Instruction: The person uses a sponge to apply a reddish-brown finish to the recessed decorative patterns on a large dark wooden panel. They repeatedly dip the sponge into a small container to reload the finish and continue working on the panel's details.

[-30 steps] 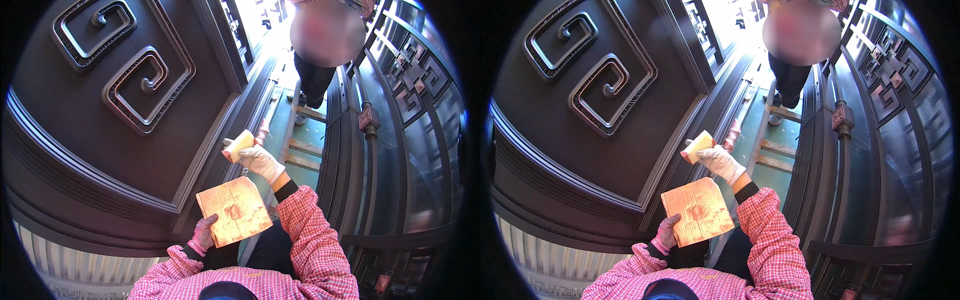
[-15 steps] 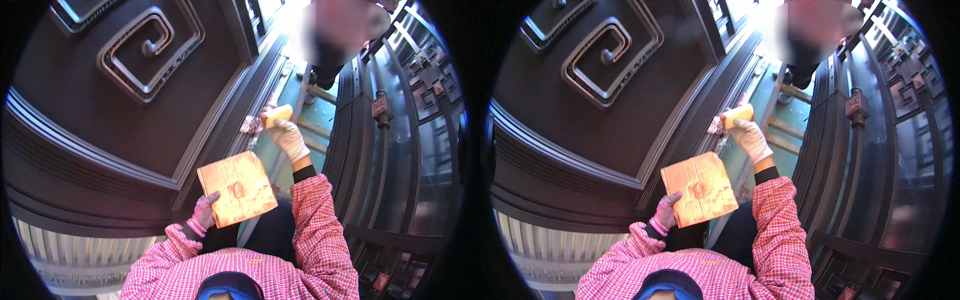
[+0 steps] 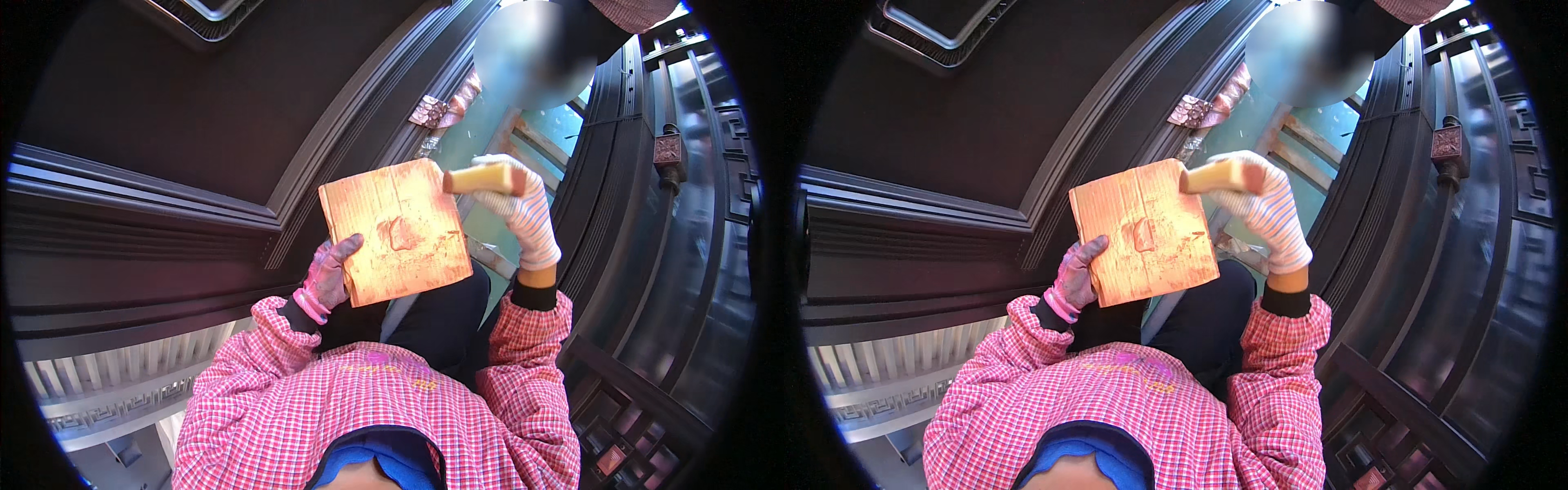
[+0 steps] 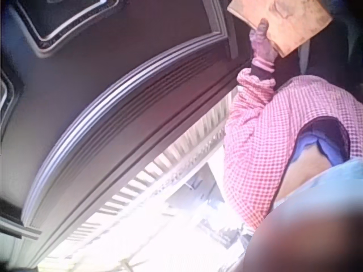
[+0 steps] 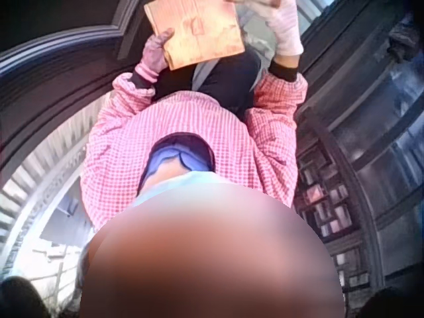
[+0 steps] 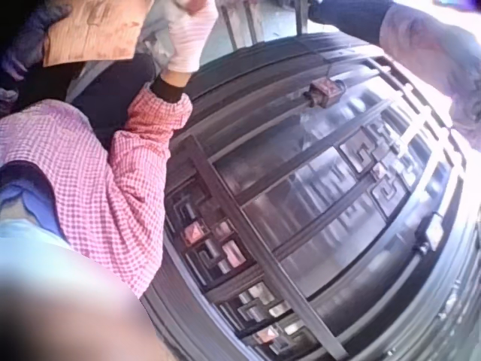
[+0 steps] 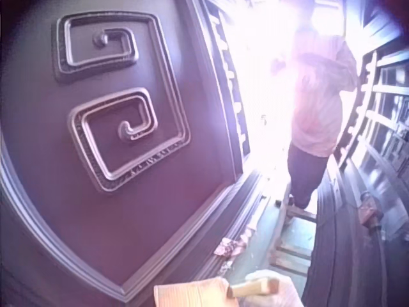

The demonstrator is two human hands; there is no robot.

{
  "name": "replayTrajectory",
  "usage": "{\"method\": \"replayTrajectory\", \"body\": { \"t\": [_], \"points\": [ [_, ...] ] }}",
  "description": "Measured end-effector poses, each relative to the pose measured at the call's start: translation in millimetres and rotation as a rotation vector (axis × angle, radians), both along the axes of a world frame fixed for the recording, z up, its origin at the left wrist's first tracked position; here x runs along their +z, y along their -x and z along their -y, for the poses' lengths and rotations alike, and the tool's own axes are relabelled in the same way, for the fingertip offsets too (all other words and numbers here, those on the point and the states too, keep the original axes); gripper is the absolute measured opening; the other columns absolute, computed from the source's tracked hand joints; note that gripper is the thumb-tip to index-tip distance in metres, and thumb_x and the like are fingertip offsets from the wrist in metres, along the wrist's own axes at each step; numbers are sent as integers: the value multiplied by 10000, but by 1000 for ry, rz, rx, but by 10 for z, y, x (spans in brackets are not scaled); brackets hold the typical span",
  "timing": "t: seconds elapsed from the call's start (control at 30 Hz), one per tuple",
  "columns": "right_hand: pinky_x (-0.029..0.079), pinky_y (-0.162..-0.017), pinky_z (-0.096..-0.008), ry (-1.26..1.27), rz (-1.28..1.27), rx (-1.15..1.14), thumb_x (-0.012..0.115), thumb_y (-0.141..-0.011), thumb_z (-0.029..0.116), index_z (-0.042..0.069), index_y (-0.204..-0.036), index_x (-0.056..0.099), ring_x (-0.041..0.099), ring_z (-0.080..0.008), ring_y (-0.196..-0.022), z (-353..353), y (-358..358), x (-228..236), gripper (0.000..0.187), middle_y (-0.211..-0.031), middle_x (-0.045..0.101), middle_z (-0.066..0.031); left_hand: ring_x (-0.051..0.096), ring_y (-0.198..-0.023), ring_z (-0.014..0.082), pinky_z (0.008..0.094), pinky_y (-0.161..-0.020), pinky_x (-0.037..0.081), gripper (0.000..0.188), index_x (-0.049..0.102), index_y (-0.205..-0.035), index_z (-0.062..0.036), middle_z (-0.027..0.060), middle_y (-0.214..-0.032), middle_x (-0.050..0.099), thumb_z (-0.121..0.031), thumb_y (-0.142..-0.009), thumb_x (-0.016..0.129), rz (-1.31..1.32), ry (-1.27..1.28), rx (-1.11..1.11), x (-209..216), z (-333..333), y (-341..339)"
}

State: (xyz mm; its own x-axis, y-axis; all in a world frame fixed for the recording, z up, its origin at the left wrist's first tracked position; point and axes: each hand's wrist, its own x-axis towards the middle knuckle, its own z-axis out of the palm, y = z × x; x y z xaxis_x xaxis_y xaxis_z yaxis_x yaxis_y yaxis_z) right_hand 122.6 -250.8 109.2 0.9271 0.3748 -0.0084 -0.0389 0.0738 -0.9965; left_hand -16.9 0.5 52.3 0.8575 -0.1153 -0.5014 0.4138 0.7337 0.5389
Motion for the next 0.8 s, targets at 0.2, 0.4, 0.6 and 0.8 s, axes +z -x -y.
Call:
{"method": "replayTrajectory", "body": {
  "t": [0.2, 0.4, 0.6, 0.8],
  "points": [
    [426, -889, -367, 479, 521, 224, 774, -633, 134, 86, -887, 668, 599, -248, -839, -216, 173, 56, 280, -836, 629, -70, 582, -1061, 306, 455, -912, 482, 553, 357, -1300, 27, 187, -1218, 528, -184, -858, 612, -1, 6, 10, -2, 0, -7],
    [387, -966, -441, 756, 834, 276, 729, -573, 141, 127, -813, 670, 598, -275, -808, -390, 272, 109, 248, -747, 624, -74, 588, -1051, 306, 461, -911, 479, 493, 424, -1262, 24, 182, -1185, 559, -183, -858, 615, -42, 59, -19, 76, 20, -26],
    [376, -972, -419, 720, 868, 304, 707, -522, 172, 148, -811, 658, 587, -242, -846, -370, 211, 133, 294, -754, 614, -38, 597, -1039, 302, 472, -901, 481, 475, 452, -1234, 29, 158, -1164, 577, -161, -842, 643, -62, 56, 12, 104, 42, -28],
    [419, -879, -400, 571, 853, 93, 732, -560, 151, 114, -823, 667, 591, -254, -827, -361, -103, 256, 274, -791, 630, -66, 586, -1065, 280, 443, -925, 471, 486, 442, -1256, 23, 158, -1192, 567, -162, -851, 637, -39, -3, -16, 128, 4, 11]
  ]
}}
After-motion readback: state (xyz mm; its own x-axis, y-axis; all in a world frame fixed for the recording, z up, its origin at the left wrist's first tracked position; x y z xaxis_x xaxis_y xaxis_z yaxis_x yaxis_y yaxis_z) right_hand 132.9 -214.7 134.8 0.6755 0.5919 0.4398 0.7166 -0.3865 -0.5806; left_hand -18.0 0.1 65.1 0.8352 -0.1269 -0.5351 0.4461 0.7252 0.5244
